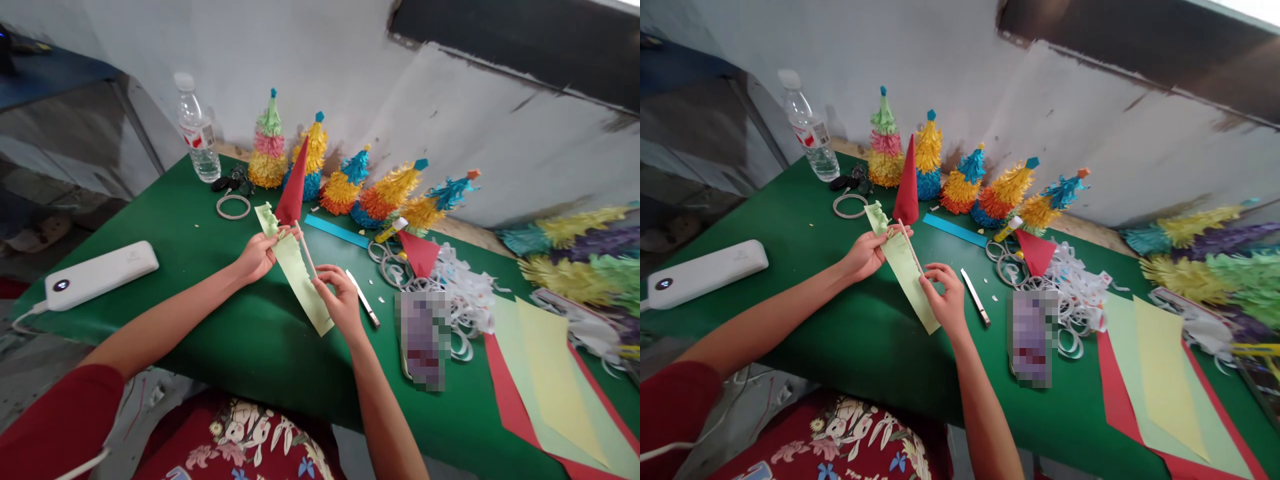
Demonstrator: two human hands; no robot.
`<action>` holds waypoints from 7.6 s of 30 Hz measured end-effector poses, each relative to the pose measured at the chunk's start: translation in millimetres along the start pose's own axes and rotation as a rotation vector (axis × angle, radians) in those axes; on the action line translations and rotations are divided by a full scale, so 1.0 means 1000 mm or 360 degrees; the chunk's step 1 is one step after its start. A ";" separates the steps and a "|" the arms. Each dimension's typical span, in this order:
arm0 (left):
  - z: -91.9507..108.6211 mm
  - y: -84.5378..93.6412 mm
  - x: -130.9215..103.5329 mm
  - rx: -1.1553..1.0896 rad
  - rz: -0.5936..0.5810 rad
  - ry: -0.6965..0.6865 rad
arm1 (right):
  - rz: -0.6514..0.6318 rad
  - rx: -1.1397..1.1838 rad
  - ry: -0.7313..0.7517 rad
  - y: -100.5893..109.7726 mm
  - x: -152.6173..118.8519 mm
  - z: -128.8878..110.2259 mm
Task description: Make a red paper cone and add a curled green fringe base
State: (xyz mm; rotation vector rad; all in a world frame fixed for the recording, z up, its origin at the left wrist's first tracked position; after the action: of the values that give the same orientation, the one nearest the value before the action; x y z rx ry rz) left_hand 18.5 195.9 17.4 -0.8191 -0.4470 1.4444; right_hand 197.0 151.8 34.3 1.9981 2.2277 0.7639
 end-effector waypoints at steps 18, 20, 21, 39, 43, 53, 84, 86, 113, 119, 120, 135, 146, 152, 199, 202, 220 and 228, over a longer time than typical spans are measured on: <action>-0.018 -0.006 -0.006 0.0108 -0.0164 0.0110 | 0.0053 -0.0033 0.0075 -0.015 -0.003 -0.004; -0.018 -0.004 -0.004 0.0087 -0.0129 0.0087 | 0.0178 -0.0177 0.0168 -0.008 -0.004 -0.009; -0.016 -0.003 -0.003 0.0077 -0.0120 0.0073 | 0.0226 -0.0242 0.0185 -0.006 -0.005 -0.010; -0.007 -0.003 -0.002 0.0048 -0.0131 0.0047 | 0.0004 -0.0406 0.0011 -0.013 -0.009 -0.001; -0.008 0.005 0.001 0.0018 0.0072 0.0034 | 0.0026 -0.0571 0.0144 -0.019 -0.012 -0.006; -0.008 0.014 0.005 0.0145 0.0274 -0.0044 | 0.0133 -0.0761 0.0276 -0.026 -0.018 -0.010; -0.005 0.008 0.002 0.0102 0.0108 -0.0074 | -0.0009 -0.0221 -0.0167 -0.032 -0.017 0.006; -0.005 0.009 0.002 0.0095 0.0136 -0.0068 | -0.0015 -0.0220 -0.0154 -0.031 -0.016 0.006; -0.051 -0.009 -0.030 0.0460 0.0029 0.0181 | 0.0309 -0.0301 0.0243 -0.014 -0.006 -0.022; -0.050 -0.003 -0.026 0.0508 0.0047 0.0218 | 0.0351 -0.0230 0.0186 -0.010 -0.006 -0.021; -0.049 -0.003 -0.026 0.0485 0.0049 0.0220 | 0.0352 -0.0216 0.0158 -0.010 -0.006 -0.020; -0.043 -0.004 -0.022 0.0555 -0.0017 0.0212 | 0.0452 -0.0040 -0.0193 -0.003 -0.007 -0.002; -0.015 0.010 -0.011 0.0529 0.0250 0.0034 | 0.0094 -0.0984 0.0447 -0.026 -0.018 -0.030; -0.010 0.011 -0.007 0.0517 0.0242 0.0004 | 0.0214 -0.0562 0.0191 -0.009 -0.010 -0.015; -0.009 -0.003 -0.014 0.0329 0.0191 -0.0088 | -0.0035 -0.0487 -0.0045 -0.034 -0.018 -0.010; -0.008 -0.002 -0.013 0.0322 0.0186 -0.0122 | -0.0024 -0.0477 -0.0065 -0.033 -0.018 -0.010; -0.012 -0.005 -0.013 0.0119 -0.0027 -0.0024 | -0.0027 0.0001 -0.0295 -0.034 -0.017 0.001; -0.014 -0.004 -0.011 0.0155 0.0038 -0.0031 | -0.0018 -0.0042 -0.0262 -0.037 -0.019 -0.002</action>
State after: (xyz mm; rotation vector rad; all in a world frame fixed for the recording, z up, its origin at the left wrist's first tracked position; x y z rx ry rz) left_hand 30.3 182.0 13.3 -0.7352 -0.3794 1.4854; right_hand 165.1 131.2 16.1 1.9572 2.1242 0.6002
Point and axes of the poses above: each hand's wrist, its own x-axis towards the middle knuckle, its own y-axis out of the back of the hand, z = x × y, the point moved 6 cm from there along x, towards the middle knuckle, and after that the axes turned 3 degrees about x, right-handed, at the moved point
